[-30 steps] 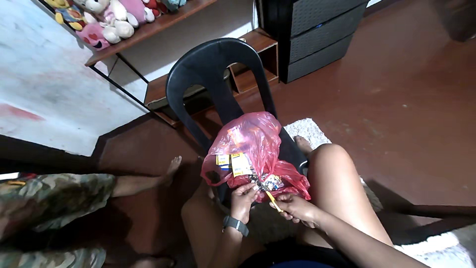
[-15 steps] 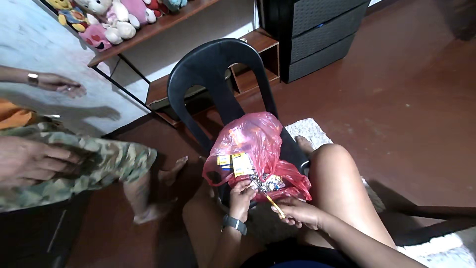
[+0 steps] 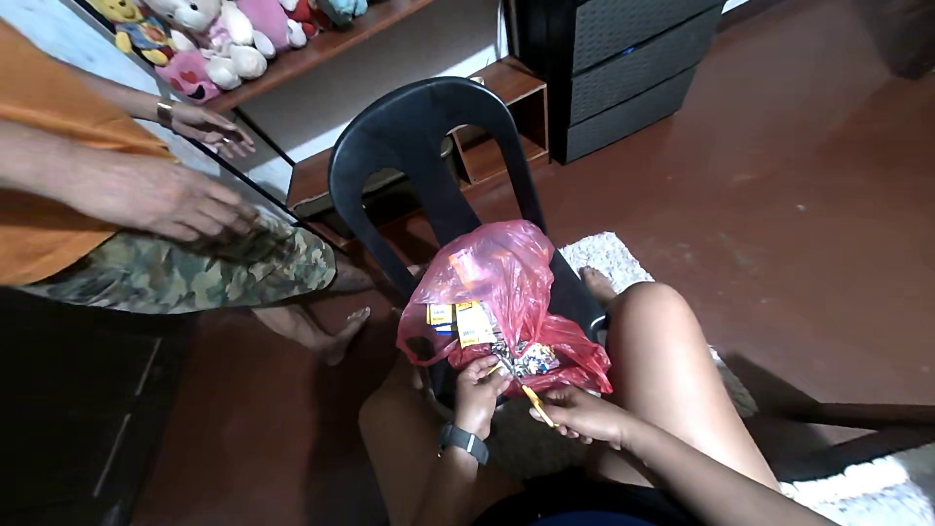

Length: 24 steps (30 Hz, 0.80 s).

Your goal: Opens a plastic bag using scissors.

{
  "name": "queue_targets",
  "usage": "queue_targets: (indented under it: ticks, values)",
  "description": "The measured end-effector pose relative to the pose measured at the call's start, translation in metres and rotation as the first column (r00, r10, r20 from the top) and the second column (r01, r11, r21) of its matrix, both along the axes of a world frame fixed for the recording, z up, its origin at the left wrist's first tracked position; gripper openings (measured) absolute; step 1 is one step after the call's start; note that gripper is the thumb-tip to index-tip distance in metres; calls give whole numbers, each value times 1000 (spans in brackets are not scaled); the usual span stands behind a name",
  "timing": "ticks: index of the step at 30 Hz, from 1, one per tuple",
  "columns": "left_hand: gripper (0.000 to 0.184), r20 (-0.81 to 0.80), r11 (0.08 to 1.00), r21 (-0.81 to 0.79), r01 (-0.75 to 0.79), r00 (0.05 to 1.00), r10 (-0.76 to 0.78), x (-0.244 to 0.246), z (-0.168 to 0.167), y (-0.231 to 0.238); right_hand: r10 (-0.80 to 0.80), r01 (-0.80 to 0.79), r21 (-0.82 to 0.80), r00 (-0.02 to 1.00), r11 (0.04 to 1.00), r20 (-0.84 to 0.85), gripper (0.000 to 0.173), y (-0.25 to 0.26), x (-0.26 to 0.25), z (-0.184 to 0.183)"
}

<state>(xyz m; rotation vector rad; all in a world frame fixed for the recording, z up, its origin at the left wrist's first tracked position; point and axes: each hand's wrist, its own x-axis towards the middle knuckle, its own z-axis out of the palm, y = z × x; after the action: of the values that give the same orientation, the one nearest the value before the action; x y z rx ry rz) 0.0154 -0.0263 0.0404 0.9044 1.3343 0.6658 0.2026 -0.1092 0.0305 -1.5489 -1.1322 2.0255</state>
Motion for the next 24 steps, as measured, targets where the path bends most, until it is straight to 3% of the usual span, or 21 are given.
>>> queue_targets:
  ticks: [7,14,19,24]
  values:
    - [42,-11,1000,1,-17,1000,17,1,0,-1,25,-26,34,999,999,36,43,-1,1,-8]
    - [43,15,999,-26,-43,999,43,-3,0,2,14,-13,45,1000,999,-28,31,-1,2,-10]
    - [42,29,998,-56,39,999,-37,-3,3,1,-20,19,16,1000,1000,13,41,0,0,-9]
    - [42,28,999,-48,11,1000,-9,-3,2,4,-25,27,44,999,999,-28,31,0,2,-11]
